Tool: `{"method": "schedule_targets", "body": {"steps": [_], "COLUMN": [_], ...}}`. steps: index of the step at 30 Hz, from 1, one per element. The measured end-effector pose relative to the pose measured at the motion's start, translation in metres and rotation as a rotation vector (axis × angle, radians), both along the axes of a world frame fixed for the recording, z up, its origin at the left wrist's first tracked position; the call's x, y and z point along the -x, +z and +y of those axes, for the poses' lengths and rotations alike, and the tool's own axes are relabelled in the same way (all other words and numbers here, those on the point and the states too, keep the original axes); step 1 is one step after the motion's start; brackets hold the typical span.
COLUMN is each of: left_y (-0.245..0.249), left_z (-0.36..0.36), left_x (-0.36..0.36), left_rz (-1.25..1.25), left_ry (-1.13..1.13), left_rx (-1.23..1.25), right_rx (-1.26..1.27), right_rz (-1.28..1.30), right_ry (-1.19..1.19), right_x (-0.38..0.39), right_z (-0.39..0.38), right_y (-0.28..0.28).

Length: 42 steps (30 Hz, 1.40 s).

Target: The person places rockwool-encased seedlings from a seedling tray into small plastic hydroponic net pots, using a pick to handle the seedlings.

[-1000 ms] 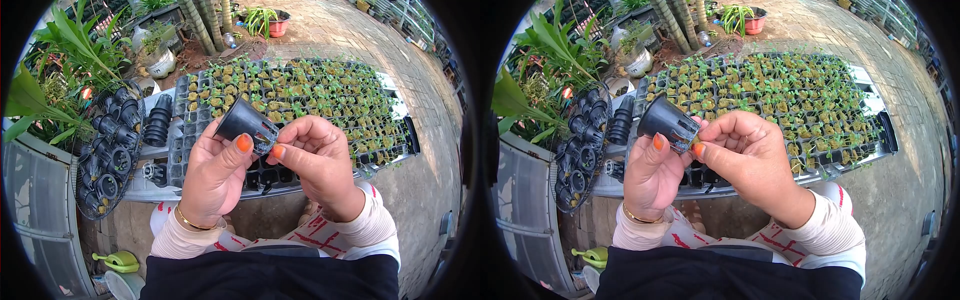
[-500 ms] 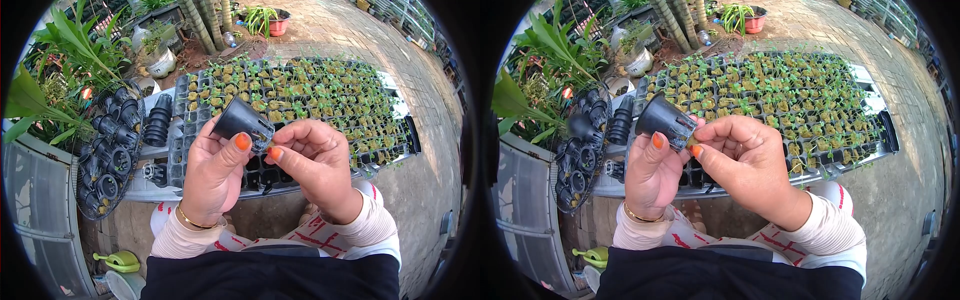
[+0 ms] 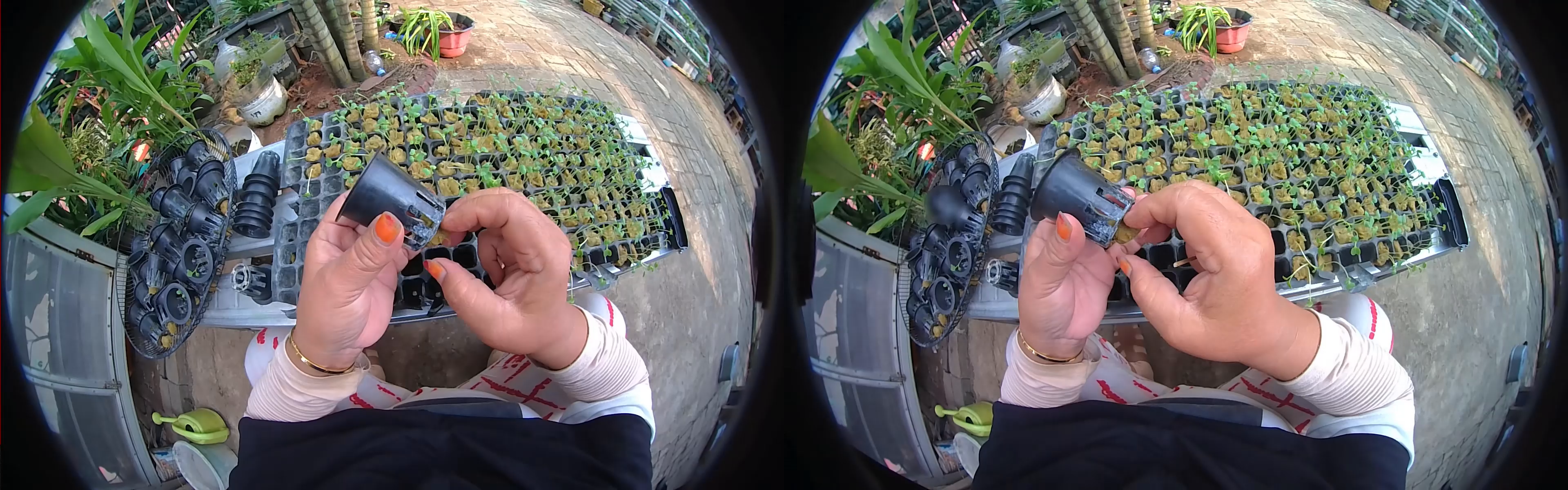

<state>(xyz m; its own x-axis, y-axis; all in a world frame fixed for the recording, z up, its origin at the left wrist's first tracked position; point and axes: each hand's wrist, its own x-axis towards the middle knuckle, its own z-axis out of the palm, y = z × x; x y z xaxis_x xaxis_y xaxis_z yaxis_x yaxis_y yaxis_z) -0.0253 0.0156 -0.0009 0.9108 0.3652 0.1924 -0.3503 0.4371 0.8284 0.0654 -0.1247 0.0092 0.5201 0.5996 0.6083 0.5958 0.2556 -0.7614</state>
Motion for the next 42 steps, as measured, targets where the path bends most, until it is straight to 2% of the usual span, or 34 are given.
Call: {"method": "schedule_targets", "body": {"steps": [1,3,4,6,9,13,15,16,17,19,21,24,29,30,32,34,35,38,41,42], "left_y": [0.003,0.010,0.008,0.003,0.006,0.012,0.009,0.006,0.005,0.003,0.000,-0.001,-0.001,-0.002,-0.003,0.002,0.003,0.001,-0.005,-0.006], "left_z": [-0.002,-0.007,-0.007,-0.007,-0.008,-0.005,-0.002,0.002,0.005,0.007,0.008,0.008,0.003,0.001,-0.004,-0.004,-0.004,0.002,0.001,0.001], "left_x": [0.000,0.000,0.001,0.002,0.002,0.001,0.000,0.000,-0.001,-0.002,-0.004,-0.006,-0.003,-0.003,-0.004,-0.006,-0.007,-0.002,-0.003,-0.004], "left_rz": [0.000,0.035,0.035,0.049,0.024,-0.027,-0.075,-0.146,-0.149,-0.171,-0.193,-0.195,-0.144,-0.144,-0.051,-0.075,-0.099,-0.061,-0.030,-0.023], "left_ry": [-0.001,-0.003,-0.002,0.068,0.060,0.057,0.193,0.186,0.190,0.234,0.272,0.308,0.327,0.325,0.181,0.161,0.140,0.184,0.273,0.336], "left_rx": [-0.001,0.186,0.186,-0.023,-0.084,0.008,-0.257,-0.365,-0.363,-0.618,-0.674,-0.818,-0.953,-0.953,-0.607,-0.593,-0.580,-0.695,-0.786,-0.816], "right_rx": [-0.001,-0.118,-0.118,-0.070,-0.094,0.003,-0.022,0.044,0.045,-0.007,0.038,0.058,0.106,0.094,0.084,-0.101,-0.081,-0.075,-0.079,-0.102], "right_rz": [0.000,0.098,0.098,0.056,0.083,-0.054,0.076,0.156,0.152,0.010,-0.054,-0.394,-0.384,-0.392,-0.399,0.510,0.657,0.863,0.954,0.915], "right_ry": [-0.001,-0.115,-0.114,-0.130,-0.127,-0.015,0.023,0.029,0.032,0.028,0.047,0.015,0.020,0.029,0.041,0.187,0.228,0.175,0.213,0.151], "right_x": [0.002,0.006,0.006,0.005,0.006,-0.008,-0.014,-0.014,-0.014,-0.016,-0.018,-0.023,-0.018,-0.021,-0.019,-0.008,-0.012,-0.021,-0.028,-0.025], "right_z": [0.002,0.008,0.007,0.004,0.005,-0.002,-0.007,-0.013,-0.013,-0.014,-0.017,-0.015,-0.015,-0.014,-0.012,-0.008,-0.012,-0.014,-0.017,-0.012], "right_y": [0.000,0.000,0.000,0.002,0.000,0.007,0.009,0.016,0.019,0.022,0.025,0.020,0.024,0.021,0.019,0.018,0.027,0.032,0.029,0.025]}}
